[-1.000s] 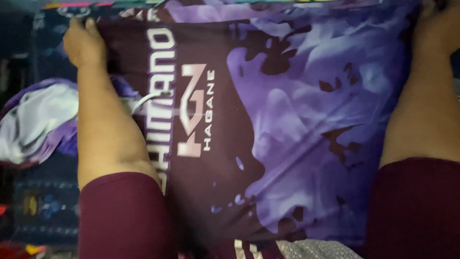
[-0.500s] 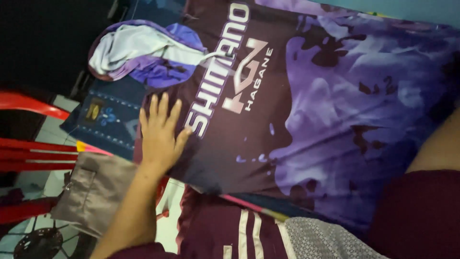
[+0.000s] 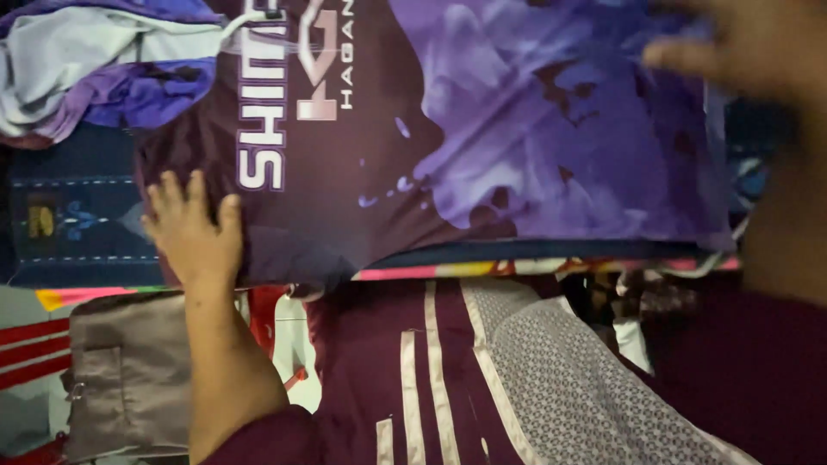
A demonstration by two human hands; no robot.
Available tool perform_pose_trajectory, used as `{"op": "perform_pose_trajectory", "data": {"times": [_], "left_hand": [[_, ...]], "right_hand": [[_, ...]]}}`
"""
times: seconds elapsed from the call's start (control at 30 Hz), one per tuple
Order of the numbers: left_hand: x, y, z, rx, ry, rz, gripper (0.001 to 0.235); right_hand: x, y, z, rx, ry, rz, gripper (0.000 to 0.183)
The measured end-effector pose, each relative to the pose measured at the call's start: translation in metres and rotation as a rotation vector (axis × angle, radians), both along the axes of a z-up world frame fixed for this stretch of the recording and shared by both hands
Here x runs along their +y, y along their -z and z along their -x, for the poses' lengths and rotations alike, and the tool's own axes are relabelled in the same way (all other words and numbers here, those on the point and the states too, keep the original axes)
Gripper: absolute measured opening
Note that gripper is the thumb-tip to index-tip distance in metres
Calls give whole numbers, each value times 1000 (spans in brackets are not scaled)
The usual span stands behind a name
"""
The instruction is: Ironing a purple long-sleeved shirt on a padded surface.
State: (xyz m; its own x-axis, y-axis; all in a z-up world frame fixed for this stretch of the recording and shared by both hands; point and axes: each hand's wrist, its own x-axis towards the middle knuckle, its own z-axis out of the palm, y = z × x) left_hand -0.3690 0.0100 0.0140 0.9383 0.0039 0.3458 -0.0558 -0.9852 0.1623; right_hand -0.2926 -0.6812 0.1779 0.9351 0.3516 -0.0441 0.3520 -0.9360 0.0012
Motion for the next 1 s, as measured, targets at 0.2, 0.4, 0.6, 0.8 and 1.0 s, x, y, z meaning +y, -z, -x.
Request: {"op": "perform_pose_trajectory", "data": {"times": [0.2,0.4,0.6,0.8,1.0], "left_hand": [[24,-10,46,-503,-38,6,35],[43,0,66,-456,-139,-54,39],[45,6,59,-416,-105,103,41],[40,7,67,-403,-184,265,40],[40,5,68,-339,-260,401,36]], "right_hand": [[23,21,161,227,479,26,39],[-16,94,238,-29,329,-225,56],[-38,131,245,-351,250,-2,22],[-48,126,265,-371,397,347,6],[-57,141,260,-443,348,300,6]]}}
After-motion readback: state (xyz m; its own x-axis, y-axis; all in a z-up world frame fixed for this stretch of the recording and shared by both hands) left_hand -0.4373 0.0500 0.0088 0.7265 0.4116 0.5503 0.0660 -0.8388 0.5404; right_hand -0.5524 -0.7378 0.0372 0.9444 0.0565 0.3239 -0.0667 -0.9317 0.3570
